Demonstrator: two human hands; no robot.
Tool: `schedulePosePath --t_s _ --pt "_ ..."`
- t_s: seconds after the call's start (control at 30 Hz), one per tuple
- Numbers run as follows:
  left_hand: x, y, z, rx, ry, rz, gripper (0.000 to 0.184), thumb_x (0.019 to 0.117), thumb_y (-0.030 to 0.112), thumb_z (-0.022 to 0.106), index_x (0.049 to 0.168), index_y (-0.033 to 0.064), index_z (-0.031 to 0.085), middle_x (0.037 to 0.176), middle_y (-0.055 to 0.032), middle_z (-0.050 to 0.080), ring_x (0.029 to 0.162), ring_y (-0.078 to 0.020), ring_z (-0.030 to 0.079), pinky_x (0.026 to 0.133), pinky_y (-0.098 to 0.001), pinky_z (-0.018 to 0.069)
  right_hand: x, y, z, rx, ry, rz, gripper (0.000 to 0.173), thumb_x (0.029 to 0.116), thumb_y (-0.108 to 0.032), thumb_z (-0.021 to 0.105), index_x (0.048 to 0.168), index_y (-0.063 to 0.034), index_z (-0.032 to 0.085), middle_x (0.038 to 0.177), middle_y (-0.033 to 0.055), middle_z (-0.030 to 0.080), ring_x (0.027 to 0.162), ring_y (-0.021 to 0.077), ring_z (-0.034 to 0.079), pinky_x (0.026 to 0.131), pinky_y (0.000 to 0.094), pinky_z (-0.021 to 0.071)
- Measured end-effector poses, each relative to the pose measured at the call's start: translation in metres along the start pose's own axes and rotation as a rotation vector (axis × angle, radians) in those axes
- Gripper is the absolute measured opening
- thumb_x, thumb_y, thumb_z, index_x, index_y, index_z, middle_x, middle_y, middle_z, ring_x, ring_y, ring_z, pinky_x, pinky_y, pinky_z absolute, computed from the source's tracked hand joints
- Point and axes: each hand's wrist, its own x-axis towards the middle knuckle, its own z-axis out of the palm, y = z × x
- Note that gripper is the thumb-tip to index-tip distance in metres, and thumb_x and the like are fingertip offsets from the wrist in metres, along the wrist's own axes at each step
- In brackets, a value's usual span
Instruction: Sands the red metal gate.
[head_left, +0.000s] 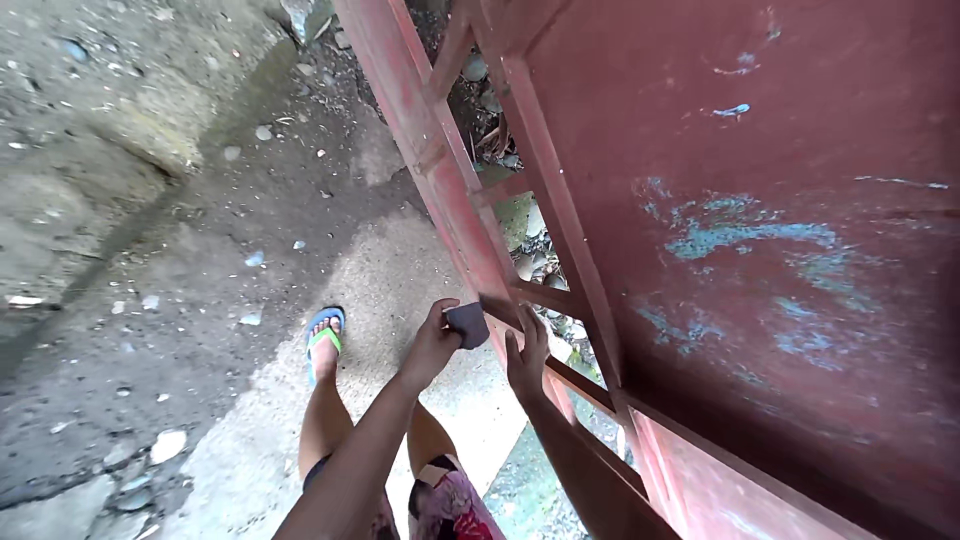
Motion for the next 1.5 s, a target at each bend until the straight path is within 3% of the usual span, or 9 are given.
schedulePosePath --t_s 0.1,0.2,0.37,0.43,0.63,0.77,0.93,1.13,1.5 --pt "-0.007 -0.004 0.005 0.054 -0.073 -0.022 0.063 0.0886 -0.008 0.053 0.148 -0.0016 0.034 0.123 -0.0188 0.064 0.098 -0.0195 0.070 0.086 -0.0373 0.0583 -0.031 -0.048 -0.006 0.546 -0.239 0.181 0.054 0.1027 -0.024 0.044 0.140 0.0150 0.045 0.139 0.0197 0.057 0.127 0.0131 0.056 0.107 0.0298 0.0466" --pt "-0.015 -0.007 0.014 0.412 -0.025 0.127 0.054 0.0893 -0.006 0.060 0.142 -0.0018 0.049 0.138 -0.0227 0.056 0.112 -0.0273 0.066 0.092 -0.0416 0.0573 -0.028 -0.069 -0.007 0.534 -0.170 0.325 0.015 0.0981 -0.005 0.057 0.104 0.0082 0.062 0.091 0.0066 0.065 0.083 0.0057 0.062 0.077 0.0239 0.0530" --pt "-0.025 -0.008 0.037 1.042 -0.085 0.404 0.072 0.0854 0.000 0.069 0.153 -0.0010 0.044 0.163 -0.0216 0.035 0.149 -0.0373 0.039 0.119 -0.0594 0.0311 -0.007 -0.067 -0.011 0.355 -0.107 0.294 0.009 0.0950 0.000 0.060 0.093 0.0065 0.066 0.078 0.0042 0.064 0.069 0.0040 0.060 0.066 0.0211 0.0514" --pt "-0.023 -0.004 0.043 0.978 -0.169 0.310 0.071 0.0949 0.003 0.062 0.158 -0.0058 0.030 0.164 -0.0211 0.033 0.151 -0.0332 0.036 0.124 -0.0491 0.0260 -0.007 -0.071 -0.011 0.378 -0.144 0.258 0.012 0.0964 0.000 0.057 0.098 0.0080 0.067 0.084 0.0059 0.066 0.074 0.0037 0.061 0.071 0.0213 0.0530" --pt "0.010 -0.003 0.035 0.694 0.093 0.346 0.041 0.1017 -0.004 0.044 0.140 -0.0029 0.059 0.128 -0.0234 0.069 0.114 -0.0383 0.070 0.103 -0.0507 0.0523 -0.010 -0.058 -0.014 0.514 -0.332 0.132 0.040 0.1025 -0.011 0.045 0.133 0.0119 0.057 0.137 0.0230 0.058 0.125 0.0169 0.058 0.105 0.0281 0.0475" --pt "0.068 0.005 0.046 0.827 0.319 0.745 0.038 0.0936 -0.010 0.055 0.128 -0.0015 0.070 0.134 -0.0179 0.067 0.126 -0.0335 0.065 0.107 -0.0496 0.0504 -0.008 -0.030 -0.012 0.233 -0.140 -0.105 0.033 0.0965 -0.008 0.055 0.122 0.0099 0.066 0.127 0.0258 0.065 0.120 0.0267 0.064 0.098 0.0368 0.0534" --pt "0.134 0.028 0.051 1.487 -0.145 0.613 0.056 0.0993 -0.008 0.048 0.155 -0.0001 0.041 0.167 -0.0120 0.032 0.158 -0.0278 0.021 0.126 -0.0528 0.0158 0.025 -0.015 -0.028 -0.112 0.060 -0.017 0.034 0.0955 -0.007 0.057 0.123 0.0103 0.066 0.126 0.0314 0.064 0.118 0.0444 0.062 0.100 0.0555 0.0492" --pt "0.120 0.011 0.041 1.561 -0.317 0.735 0.050 0.1031 -0.004 0.044 0.153 -0.0008 0.044 0.164 -0.0122 0.037 0.156 -0.0266 0.027 0.125 -0.0532 0.0186 0.050 0.012 -0.009 -0.291 -0.088 0.225 0.044 0.1067 -0.026 0.044 0.123 0.0104 0.064 0.119 0.0305 0.067 0.117 0.0458 0.063 0.103 0.0612 0.0446" --pt "0.125 0.007 0.034 1.709 -0.286 0.832 0.053 0.1026 -0.005 0.043 0.155 -0.0004 0.040 0.166 -0.0113 0.034 0.155 -0.0257 0.029 0.125 -0.0461 0.0229 0.041 0.021 0.007 -0.484 0.021 0.058 0.052 0.0918 -0.031 0.065 0.122 0.0113 0.063 0.116 0.0288 0.068 0.108 0.0456 0.067 0.091 0.0613 0.0508"
